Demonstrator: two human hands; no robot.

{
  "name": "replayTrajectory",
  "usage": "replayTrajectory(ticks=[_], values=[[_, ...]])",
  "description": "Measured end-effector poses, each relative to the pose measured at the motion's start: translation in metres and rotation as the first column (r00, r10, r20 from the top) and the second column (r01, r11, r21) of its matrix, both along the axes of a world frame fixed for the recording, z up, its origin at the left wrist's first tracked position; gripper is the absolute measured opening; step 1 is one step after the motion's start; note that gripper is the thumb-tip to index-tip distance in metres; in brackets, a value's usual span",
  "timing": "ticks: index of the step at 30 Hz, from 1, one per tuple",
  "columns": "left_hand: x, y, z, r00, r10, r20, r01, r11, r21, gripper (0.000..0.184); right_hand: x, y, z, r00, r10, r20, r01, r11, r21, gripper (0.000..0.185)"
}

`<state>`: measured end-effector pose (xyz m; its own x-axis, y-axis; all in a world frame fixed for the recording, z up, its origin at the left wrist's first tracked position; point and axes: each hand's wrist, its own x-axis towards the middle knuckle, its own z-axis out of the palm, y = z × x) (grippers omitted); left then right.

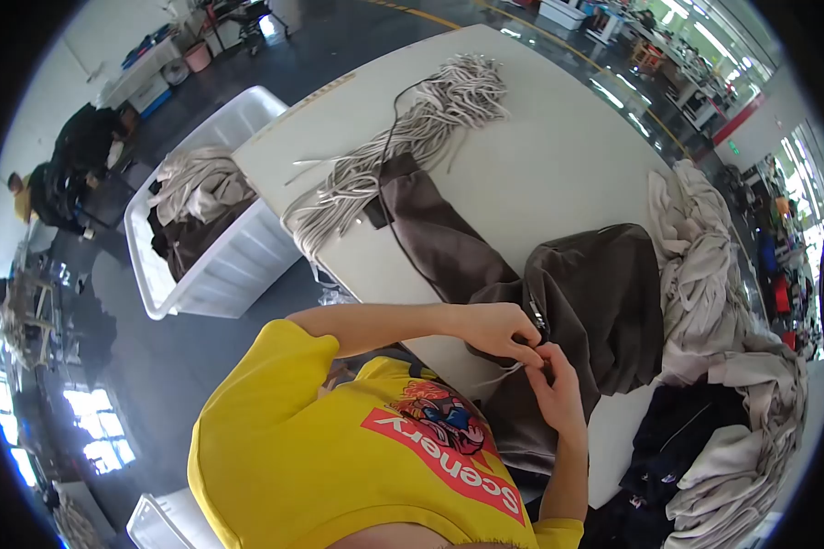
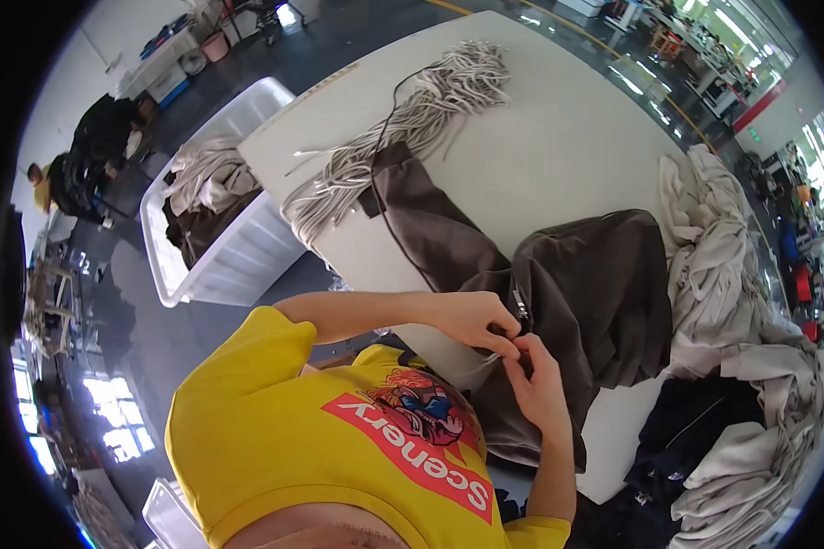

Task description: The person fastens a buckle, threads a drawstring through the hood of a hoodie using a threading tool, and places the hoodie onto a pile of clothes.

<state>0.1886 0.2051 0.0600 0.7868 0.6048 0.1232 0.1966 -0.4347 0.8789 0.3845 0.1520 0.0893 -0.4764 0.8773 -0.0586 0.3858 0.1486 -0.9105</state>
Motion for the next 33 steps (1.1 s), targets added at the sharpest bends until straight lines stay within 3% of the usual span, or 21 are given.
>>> replayTrajectory(ticks=[3,6,7,9,11,13,14,17,18,20,25,31,33], values=[[-0.001,0.003,-0.001,0.999,-0.040,0.030,0.041,0.999,-0.035,0.035,0.005,0.003,-0.009,0.999,0.002,-0.033,-0.001,1.000,0.022,0.014],[0.000,0.000,0.002,0.995,-0.026,0.099,0.034,0.996,-0.083,0.028,0.011,0.006,-0.011,0.998,-0.036,0.052,0.034,0.999,0.038,0.015],[0.001,0.000,0.000,0.993,-0.081,0.091,0.089,0.992,-0.086,0.028,0.010,0.007,-0.010,0.999,-0.026,0.038,0.027,1.000,-0.012,0.015],[0.003,0.004,-0.005,0.999,-0.033,0.034,0.033,0.999,0.016,0.018,0.013,0.008,-0.010,0.998,-0.066,0.016,0.067,0.996,-0.060,0.015],[0.004,0.003,-0.003,0.997,-0.076,-0.020,0.076,0.997,-0.003,0.017,0.016,0.008,-0.020,0.997,0.000,-0.080,-0.011,0.990,-0.141,0.015],[0.006,0.002,-0.002,1.000,-0.001,0.001,0.001,1.000,0.015,0.021,0.019,0.007,-0.028,0.990,-0.054,-0.134,0.033,0.988,-0.150,0.016],[0.006,0.002,-0.002,1.000,-0.006,-0.012,0.007,0.999,0.052,0.020,0.020,0.006,-0.027,0.981,-0.044,-0.188,-0.003,0.970,-0.244,0.016],[0.005,0.000,0.006,0.997,-0.040,-0.067,0.024,0.973,-0.230,0.019,0.020,0.000,-0.020,0.966,-0.041,-0.255,-0.056,0.930,-0.362,0.015],[0.004,0.000,0.004,0.994,-0.092,-0.061,0.076,0.972,-0.224,0.019,0.020,-0.002,-0.021,0.966,-0.048,-0.254,-0.050,0.928,-0.369,0.014],[0.001,0.000,-0.001,1.000,-0.012,0.015,0.018,0.875,-0.483,0.020,0.019,-0.005,-0.028,0.966,-0.064,-0.249,-0.027,0.938,-0.345,0.012],[0.003,-0.002,0.006,0.999,-0.023,0.046,0.044,0.850,-0.526,0.022,0.014,-0.012,-0.026,0.960,-0.138,-0.245,0.063,0.955,-0.289,0.010],[0.009,-0.006,0.014,0.997,-0.011,0.076,0.054,0.804,-0.592,0.023,0.023,-0.020,-0.018,0.943,-0.104,-0.317,-0.004,0.947,-0.323,0.011],[0.008,-0.006,0.014,0.996,0.079,0.036,-0.044,0.813,-0.580,0.023,0.027,-0.025,-0.020,0.937,-0.111,-0.330,-0.016,0.933,-0.360,0.011]])
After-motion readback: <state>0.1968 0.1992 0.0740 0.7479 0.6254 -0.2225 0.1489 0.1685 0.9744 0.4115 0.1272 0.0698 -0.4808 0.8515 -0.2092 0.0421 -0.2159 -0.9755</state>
